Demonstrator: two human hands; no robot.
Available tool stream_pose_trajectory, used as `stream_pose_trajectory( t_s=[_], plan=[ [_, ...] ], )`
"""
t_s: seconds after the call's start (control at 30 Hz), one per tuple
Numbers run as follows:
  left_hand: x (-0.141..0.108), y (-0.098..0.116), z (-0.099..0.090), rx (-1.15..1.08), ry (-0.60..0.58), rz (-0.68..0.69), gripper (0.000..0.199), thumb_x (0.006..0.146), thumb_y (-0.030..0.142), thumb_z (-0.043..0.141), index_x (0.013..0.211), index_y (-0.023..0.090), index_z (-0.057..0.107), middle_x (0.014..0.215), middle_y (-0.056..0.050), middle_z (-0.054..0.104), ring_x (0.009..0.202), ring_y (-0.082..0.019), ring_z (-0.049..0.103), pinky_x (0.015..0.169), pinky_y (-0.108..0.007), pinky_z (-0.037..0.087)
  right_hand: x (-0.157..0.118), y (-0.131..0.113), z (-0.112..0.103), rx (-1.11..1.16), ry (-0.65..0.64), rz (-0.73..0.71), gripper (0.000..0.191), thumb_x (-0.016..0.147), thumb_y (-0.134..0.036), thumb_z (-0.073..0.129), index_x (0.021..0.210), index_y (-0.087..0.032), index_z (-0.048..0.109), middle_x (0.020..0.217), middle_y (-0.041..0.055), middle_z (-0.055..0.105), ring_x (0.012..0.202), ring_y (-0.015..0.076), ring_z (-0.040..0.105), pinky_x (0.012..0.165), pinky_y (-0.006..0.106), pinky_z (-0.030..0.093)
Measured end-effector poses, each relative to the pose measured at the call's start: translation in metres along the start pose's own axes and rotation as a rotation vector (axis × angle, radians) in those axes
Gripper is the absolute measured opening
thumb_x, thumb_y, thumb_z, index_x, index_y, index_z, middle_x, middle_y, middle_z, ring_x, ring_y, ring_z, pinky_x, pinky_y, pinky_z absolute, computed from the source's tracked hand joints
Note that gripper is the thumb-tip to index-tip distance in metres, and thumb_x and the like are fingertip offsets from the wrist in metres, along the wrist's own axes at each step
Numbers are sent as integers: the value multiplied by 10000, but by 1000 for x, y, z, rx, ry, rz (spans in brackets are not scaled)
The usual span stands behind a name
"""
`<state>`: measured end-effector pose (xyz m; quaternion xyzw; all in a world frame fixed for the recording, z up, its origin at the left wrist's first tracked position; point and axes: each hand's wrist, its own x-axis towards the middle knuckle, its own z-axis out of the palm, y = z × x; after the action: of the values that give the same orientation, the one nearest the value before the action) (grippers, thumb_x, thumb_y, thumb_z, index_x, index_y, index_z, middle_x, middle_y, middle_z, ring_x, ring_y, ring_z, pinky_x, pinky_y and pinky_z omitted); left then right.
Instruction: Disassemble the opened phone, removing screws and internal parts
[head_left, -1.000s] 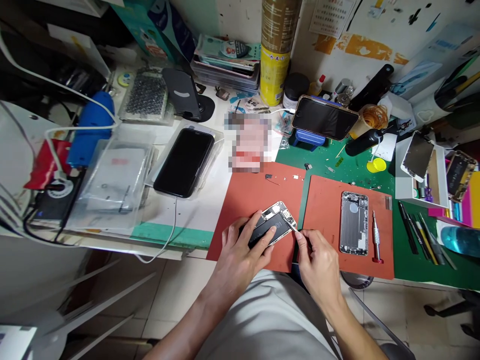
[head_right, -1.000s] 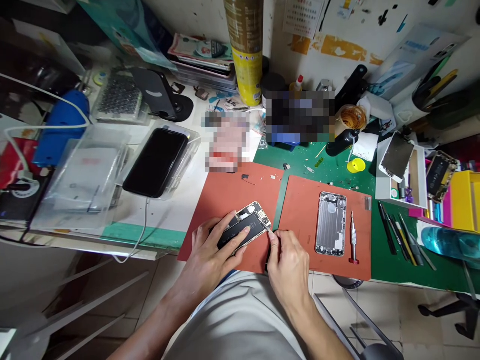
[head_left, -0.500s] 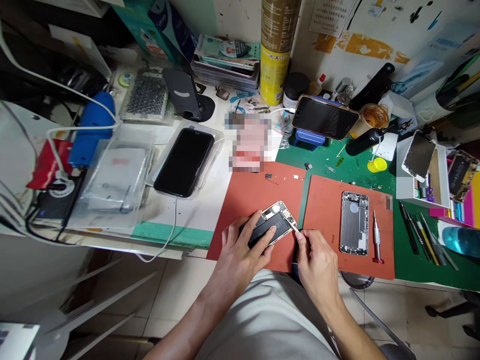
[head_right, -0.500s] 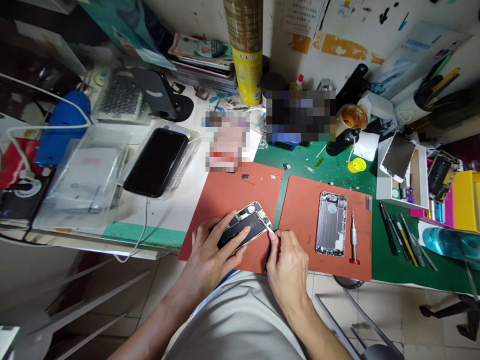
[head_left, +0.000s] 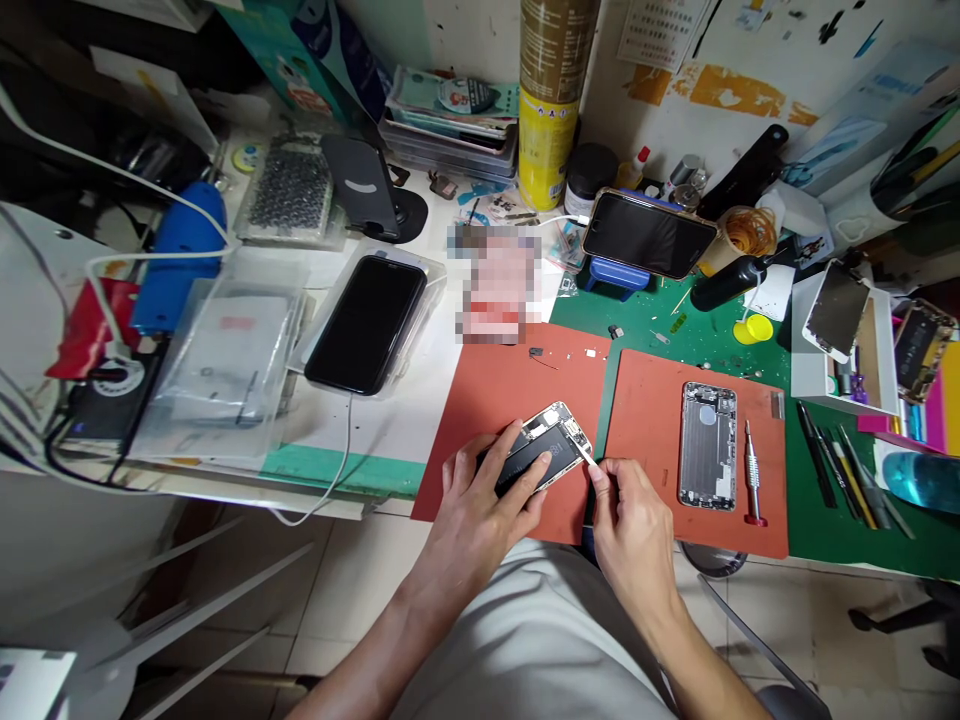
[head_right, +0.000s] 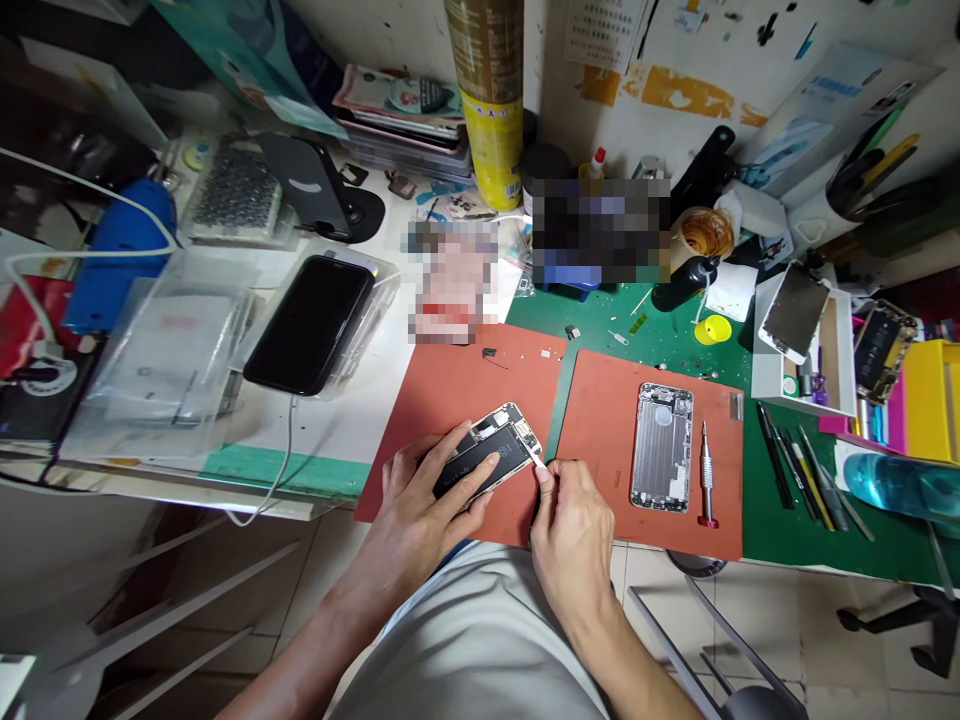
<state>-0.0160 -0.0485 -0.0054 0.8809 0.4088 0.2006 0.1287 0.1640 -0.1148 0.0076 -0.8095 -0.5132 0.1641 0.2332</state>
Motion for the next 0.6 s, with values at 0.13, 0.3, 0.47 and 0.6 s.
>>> stream_pose_trajectory(
  t_s=[0.13,0.3,0.47,0.6],
  plan=[
    [0,0,0,3,5,0,372,956,186,694,1317,275,694,1518,-170,556,1197,-348,572,934,-545,543,0,-1,0,-28,-1,14,378,1126,-448,366,953,-215,607,801,25,688,625,187,622,597,291,387],
    [1,0,-1,9,2,0,368,957,194,695,1315,280,696,1515,-159,561,1198,-343,580,936,-537,546,0,-1,0,-53,-4,2,385,1128,-453,353,961,-217,607,809,33,695,621,192,633,589,296,384],
    [1,0,-2,10,-2,1,378,952,197,700,1320,282,697,1513,-159,566,1200,-342,585,943,-533,545,-1,0,-1,-46,-11,-13,368,1122,-456,384,971,-211,614,791,32,700,594,183,629,570,297,370],
    [0,0,-1,8,10,-5,384,939,190,712,1311,284,702,1512,-160,571,1199,-340,590,946,-523,538,-2,-3,-1,-9,-31,33,376,1114,-479,403,986,-211,634,857,45,705,681,197,660,632,300,426]
  ],
)
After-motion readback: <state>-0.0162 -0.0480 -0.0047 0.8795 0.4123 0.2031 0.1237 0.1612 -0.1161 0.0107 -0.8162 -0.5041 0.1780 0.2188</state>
